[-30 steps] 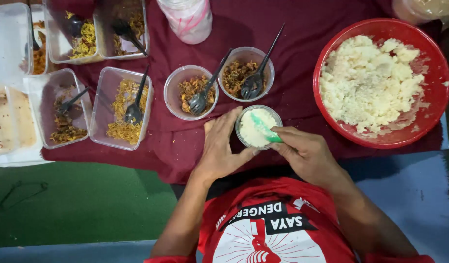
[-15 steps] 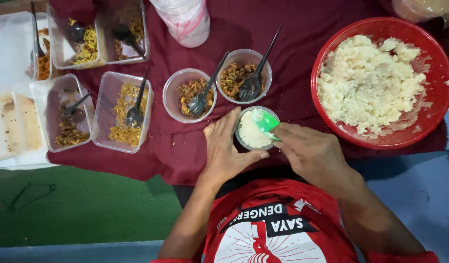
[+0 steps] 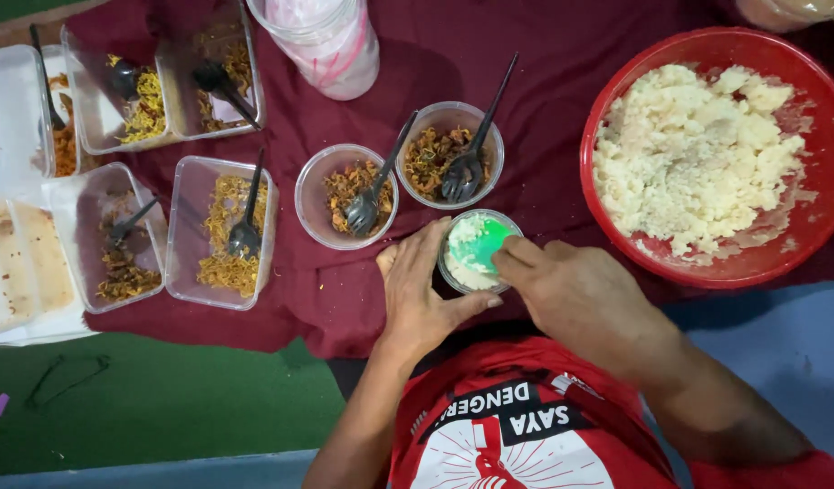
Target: Packing a white substance into a small plastic container using a spoon
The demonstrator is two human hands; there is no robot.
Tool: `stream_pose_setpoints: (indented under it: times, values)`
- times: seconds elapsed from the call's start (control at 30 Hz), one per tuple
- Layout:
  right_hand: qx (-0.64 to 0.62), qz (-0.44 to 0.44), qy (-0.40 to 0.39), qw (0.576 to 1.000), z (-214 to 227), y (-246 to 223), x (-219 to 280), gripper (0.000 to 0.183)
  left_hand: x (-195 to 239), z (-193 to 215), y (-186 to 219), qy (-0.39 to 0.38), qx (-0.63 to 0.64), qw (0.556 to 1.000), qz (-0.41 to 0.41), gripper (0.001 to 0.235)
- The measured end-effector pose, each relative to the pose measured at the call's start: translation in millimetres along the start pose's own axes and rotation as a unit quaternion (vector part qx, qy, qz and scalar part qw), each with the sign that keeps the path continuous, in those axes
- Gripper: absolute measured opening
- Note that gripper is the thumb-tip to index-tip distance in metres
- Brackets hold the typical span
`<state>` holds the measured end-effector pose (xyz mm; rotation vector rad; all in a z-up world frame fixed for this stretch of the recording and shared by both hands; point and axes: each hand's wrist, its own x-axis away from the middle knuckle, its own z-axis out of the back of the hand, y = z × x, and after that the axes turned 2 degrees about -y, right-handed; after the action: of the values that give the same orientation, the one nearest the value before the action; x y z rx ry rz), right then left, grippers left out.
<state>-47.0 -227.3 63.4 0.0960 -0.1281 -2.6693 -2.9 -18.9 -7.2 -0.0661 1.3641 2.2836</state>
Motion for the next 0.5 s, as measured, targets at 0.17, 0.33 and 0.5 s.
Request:
stream_pose_setpoints:
  times: [0.17,0.33,0.5]
  values:
    - [-0.133,0.026,-0.046,0.990,8,18,-15,0.011,-2,3,1,0.000,0.019,1.000,-0.010,0.100]
    - [-0.277,0.034,-0.034,0.960,9,27,-20,0.010,-1,0,-2,0.014,0.025,0.999,-0.023,0.100]
    - [-0.457,-0.038,0.110,0.882,-26,22,3,0.015,1,-1,-1,0.026,0.017,0.999,-0.035,0.101]
